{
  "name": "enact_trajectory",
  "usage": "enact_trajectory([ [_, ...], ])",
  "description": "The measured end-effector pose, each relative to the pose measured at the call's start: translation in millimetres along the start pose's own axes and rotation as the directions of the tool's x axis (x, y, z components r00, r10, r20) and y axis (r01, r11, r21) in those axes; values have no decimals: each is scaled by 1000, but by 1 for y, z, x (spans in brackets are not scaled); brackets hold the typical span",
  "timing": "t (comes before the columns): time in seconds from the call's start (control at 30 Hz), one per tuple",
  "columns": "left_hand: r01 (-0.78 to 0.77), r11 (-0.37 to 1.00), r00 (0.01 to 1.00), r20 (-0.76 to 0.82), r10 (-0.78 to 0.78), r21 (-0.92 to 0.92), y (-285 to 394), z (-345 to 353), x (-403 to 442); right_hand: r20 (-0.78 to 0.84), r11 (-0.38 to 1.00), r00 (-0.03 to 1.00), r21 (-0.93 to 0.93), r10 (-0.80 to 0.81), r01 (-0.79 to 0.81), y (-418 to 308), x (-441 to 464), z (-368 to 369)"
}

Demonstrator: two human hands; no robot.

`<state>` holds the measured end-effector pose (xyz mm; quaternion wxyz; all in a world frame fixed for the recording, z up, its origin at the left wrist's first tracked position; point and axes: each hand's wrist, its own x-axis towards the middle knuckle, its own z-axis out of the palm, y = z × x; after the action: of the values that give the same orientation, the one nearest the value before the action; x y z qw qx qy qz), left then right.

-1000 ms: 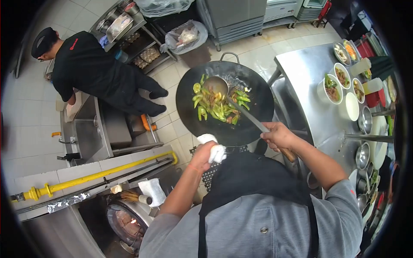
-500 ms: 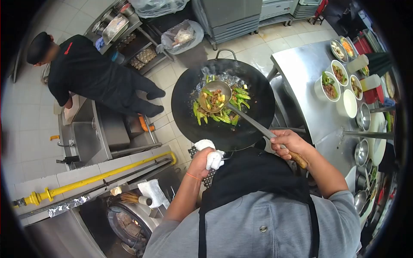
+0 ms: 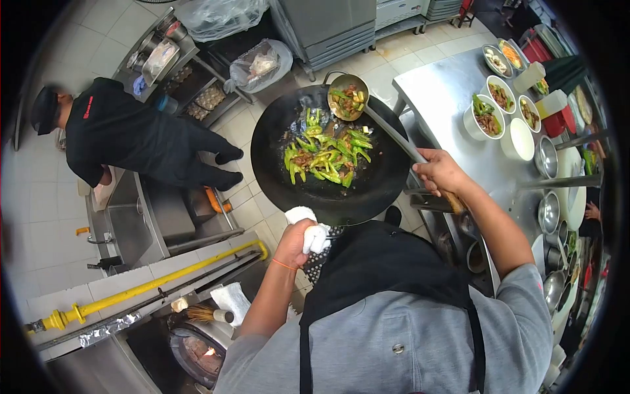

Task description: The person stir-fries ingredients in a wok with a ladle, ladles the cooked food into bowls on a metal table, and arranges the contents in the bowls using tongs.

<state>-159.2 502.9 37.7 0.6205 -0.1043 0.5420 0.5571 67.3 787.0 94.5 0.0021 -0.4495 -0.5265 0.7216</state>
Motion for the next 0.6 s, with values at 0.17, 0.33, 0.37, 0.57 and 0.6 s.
enact_trajectory([
  [0.17, 41, 999, 999, -24, -42, -35, 1, -5, 10, 176, 996, 980, -23, 95, -92, 8, -1, 17],
  [0.33, 84, 996, 994, 65, -83, -13, -3, -17, 34, 249, 979, 958, -177, 142, -99, 36, 10, 53],
  [0.37, 94, 995, 994, 60, -92, -35, -5, -16, 37, 265, 981, 954, -166, 142, -100, 37, 11, 56],
  [0.57, 167, 985, 983, 81, -162, -51, -25, -36, 47, 468, 898, 817, 100, 337, -428, 50, 9, 49],
  [0.6, 170, 984, 982, 87, -165, -48, -27, -31, 42, 463, 898, 820, 103, 337, -428, 50, 4, 47],
])
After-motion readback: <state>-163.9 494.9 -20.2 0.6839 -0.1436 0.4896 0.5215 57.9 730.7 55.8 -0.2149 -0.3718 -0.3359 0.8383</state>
